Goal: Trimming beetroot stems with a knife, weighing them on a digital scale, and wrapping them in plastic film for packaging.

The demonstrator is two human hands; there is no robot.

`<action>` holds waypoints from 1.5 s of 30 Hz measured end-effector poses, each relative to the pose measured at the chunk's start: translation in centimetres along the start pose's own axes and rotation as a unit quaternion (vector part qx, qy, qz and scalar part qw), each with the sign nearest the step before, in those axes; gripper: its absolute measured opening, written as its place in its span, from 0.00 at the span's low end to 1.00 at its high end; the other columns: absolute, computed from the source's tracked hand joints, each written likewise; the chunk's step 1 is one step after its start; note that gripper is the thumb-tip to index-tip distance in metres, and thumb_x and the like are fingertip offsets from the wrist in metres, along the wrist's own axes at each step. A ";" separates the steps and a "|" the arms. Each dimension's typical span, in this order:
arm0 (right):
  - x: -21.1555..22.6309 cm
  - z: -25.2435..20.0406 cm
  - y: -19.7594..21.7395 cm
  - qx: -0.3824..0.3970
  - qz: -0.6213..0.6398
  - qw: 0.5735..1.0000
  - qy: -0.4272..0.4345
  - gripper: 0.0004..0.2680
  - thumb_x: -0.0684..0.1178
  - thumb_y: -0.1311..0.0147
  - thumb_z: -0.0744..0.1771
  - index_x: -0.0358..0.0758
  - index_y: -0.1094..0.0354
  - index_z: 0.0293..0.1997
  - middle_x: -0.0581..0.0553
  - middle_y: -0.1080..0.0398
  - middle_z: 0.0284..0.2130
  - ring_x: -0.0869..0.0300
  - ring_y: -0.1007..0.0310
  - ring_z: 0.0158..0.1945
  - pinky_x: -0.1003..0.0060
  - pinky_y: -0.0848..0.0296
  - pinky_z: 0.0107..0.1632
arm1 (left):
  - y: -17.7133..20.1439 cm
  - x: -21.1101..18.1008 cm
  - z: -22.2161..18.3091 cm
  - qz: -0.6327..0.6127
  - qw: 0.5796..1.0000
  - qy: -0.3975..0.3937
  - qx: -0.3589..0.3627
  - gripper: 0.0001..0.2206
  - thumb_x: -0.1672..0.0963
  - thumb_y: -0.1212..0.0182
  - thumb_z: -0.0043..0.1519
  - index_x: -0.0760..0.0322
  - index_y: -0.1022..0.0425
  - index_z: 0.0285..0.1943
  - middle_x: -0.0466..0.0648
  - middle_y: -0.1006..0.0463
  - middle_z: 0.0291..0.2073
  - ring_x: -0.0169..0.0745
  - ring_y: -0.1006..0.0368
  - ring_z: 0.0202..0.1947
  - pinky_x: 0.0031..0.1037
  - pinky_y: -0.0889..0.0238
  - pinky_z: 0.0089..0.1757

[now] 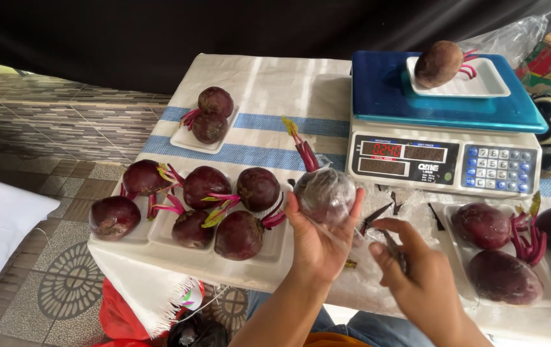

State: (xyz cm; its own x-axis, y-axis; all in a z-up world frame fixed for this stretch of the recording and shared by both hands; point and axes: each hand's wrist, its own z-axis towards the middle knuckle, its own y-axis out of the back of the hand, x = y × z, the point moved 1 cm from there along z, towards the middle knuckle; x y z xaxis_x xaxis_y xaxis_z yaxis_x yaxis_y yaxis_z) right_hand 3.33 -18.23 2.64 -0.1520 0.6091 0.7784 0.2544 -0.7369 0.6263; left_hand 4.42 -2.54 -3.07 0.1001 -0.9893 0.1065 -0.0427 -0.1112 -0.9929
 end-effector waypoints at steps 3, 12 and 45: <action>-1.1 1.5 0.5 0.034 0.061 0.997 -0.014 0.09 0.57 0.44 0.66 0.45 0.26 0.35 0.48 0.36 0.13 0.61 0.30 0.17 0.67 0.32 0.21 | 0.1 0.7 -0.5 0.128 0.985 -0.029 0.112 0.35 0.43 0.36 0.59 0.66 0.36 0.69 0.55 0.27 0.57 0.49 0.28 0.53 0.35 0.27 0.51; -2.9 2.3 -0.2 0.066 0.304 0.943 0.116 0.11 0.38 0.41 0.65 0.39 0.36 0.20 0.52 0.41 0.20 0.64 0.43 0.26 0.68 0.42 0.31 | 0.2 0.8 -1.2 0.266 0.962 0.008 0.063 0.33 0.46 0.33 0.57 0.71 0.32 0.65 0.58 0.22 0.49 0.49 0.23 0.47 0.32 0.26 0.43; 0.0 2.3 1.5 -0.104 0.040 0.922 0.370 0.04 0.44 0.51 0.68 0.40 0.40 0.34 0.44 0.35 0.26 0.48 0.32 0.26 0.56 0.34 0.30 | 8.4 1.0 7.0 0.303 0.924 -0.233 -0.019 0.47 0.36 0.42 0.49 0.65 0.41 0.74 0.60 0.30 0.53 0.40 0.31 0.45 0.29 0.40 0.41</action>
State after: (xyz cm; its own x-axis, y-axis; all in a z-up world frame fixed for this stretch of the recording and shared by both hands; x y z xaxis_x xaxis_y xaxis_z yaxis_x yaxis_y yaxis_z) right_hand 5.95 -18.65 3.45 -0.7703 0.2406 0.5905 0.1161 -0.8577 0.5009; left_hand 11.14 -3.79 -11.63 0.4630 -0.7240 -0.5113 -0.2657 0.4369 -0.8594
